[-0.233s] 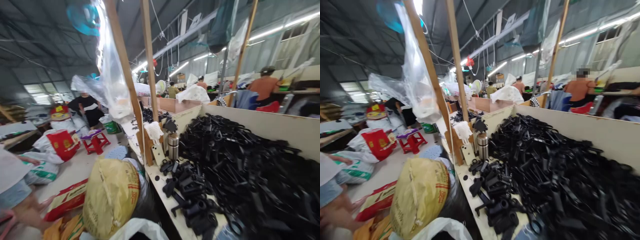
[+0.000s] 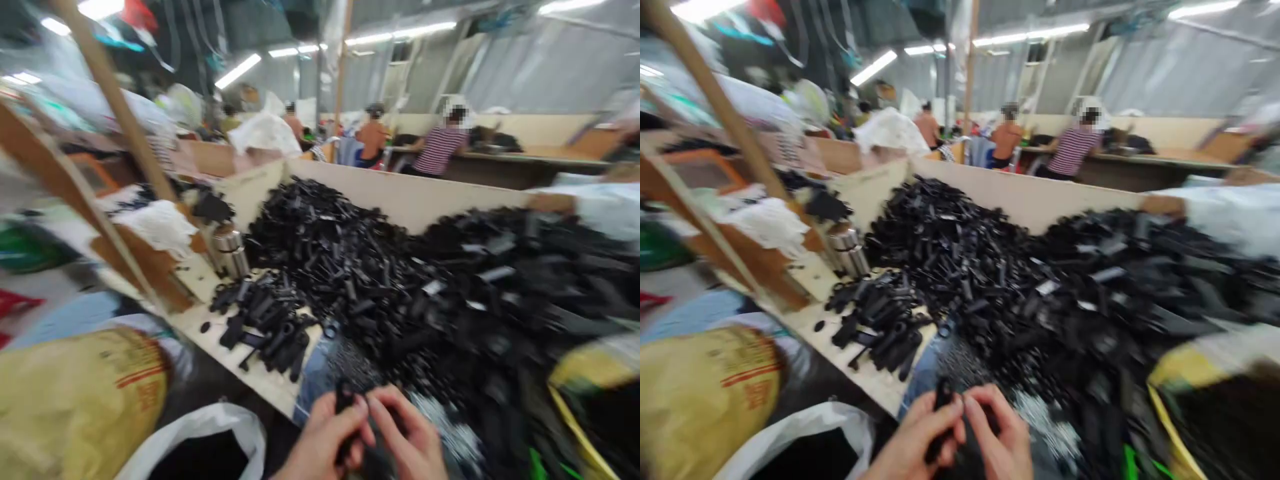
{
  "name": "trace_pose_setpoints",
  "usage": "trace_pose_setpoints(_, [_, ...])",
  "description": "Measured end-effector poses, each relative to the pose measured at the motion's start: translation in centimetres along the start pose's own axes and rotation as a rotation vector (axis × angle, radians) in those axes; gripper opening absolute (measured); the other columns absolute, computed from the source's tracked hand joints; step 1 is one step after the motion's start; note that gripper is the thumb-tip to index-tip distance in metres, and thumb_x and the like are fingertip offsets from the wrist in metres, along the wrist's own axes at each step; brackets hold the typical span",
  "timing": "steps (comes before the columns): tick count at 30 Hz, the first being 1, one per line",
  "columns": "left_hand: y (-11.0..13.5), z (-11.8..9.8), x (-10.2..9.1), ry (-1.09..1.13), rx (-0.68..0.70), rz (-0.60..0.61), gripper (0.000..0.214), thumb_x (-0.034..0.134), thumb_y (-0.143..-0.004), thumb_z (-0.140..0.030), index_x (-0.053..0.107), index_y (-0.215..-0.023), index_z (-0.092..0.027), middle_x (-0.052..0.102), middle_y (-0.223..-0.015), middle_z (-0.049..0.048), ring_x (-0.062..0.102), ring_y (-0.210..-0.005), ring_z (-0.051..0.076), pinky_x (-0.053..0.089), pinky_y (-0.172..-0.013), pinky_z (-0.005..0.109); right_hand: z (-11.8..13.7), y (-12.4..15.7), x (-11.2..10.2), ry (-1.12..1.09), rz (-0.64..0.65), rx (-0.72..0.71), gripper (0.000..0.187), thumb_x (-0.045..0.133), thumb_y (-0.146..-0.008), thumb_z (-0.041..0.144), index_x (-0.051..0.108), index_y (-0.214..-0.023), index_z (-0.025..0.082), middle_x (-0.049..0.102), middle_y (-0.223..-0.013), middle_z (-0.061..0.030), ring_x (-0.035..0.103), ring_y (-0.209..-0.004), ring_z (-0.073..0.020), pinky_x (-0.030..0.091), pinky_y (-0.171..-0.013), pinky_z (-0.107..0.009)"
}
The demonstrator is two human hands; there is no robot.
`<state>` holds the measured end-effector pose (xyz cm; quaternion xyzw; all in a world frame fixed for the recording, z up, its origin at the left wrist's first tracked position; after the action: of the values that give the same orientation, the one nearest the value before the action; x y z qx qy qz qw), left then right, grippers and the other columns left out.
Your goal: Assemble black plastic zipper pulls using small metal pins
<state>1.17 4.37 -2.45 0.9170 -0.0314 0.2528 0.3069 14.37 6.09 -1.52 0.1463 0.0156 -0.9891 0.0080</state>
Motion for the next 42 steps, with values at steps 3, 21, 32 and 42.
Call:
trace_pose_setpoints(3, [0.0, -1.2, 0.6, 0.048, -0.014, -0.002, 0.046, 0.09, -0.066, -0.049, 0.063, -0.079, -0.015, 0.06, -0.059, -0.004, 0.041, -0.044, 0.003, 0.024, -0.046, 0.018, 1.2, 0.0, -0.6, -0.111, -0.078, -0.041, 0.045, 0.06, -0.094, 0.06, 0.071, -0.078, 0.02, 0.067, -0.07, -0.0037, 0.067, -0.069, -0.02, 0.057, -0.066, -0.029])
trace_pose_setpoints(21, [1.2, 0.8, 0.3, 0.241, -0.338, -0.091, 0.034, 0.089, -0.063, -0.025, 0.059, -0.077, -0.017, 0.058, -0.056, -0.0066, 0.037, -0.044, 0.003, 0.025, -0.047, 0.018, 3.0, 1.4, -2.3, 0.27, 0.058, -0.503, 0.016, 0.063, -0.096, 0.016, 0.075, -0.106, 0.02, 0.072, -0.082, -0.0047, 0.068, -0.07, -0.0155, 0.052, -0.061, -0.024])
trace_pose_setpoints(32, [2.1, -0.4, 0.9, -0.05, -0.241, 0.206, 0.043, 0.072, -0.065, -0.013, 0.066, -0.107, -0.018, 0.067, -0.084, 0.0003, 0.051, -0.07, 0.012, 0.038, -0.067, 0.025, 2.7, 1.6, -3.5, 0.246, 0.007, -0.399, 0.009, 0.063, -0.094, 0.018, 0.071, -0.098, 0.02, 0.067, -0.077, -0.0017, 0.063, -0.065, -0.0148, 0.048, -0.057, -0.023])
trace_pose_setpoints(42, [2.0, -0.1, -0.6, -0.314, -0.231, 0.032, 0.069, 0.066, -0.068, -0.014, 0.055, -0.136, -0.019, 0.046, -0.155, 0.0107, 0.038, -0.14, 0.029, 0.038, -0.104, 0.033, 2.6, 1.4, -1.7, 0.347, 0.111, -0.456, 0.012, 0.058, -0.098, 0.018, 0.069, -0.103, 0.019, 0.065, -0.083, -0.0026, 0.065, -0.068, -0.0137, 0.049, -0.062, -0.022])
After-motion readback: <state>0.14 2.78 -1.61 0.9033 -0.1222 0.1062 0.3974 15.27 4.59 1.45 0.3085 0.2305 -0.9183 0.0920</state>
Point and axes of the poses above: each hand's wrist, its own y-axis away from the middle knuckle, its own x-axis out of the palm, z = x × y, the point moved 5 cm from there along -y, towards the middle knuckle
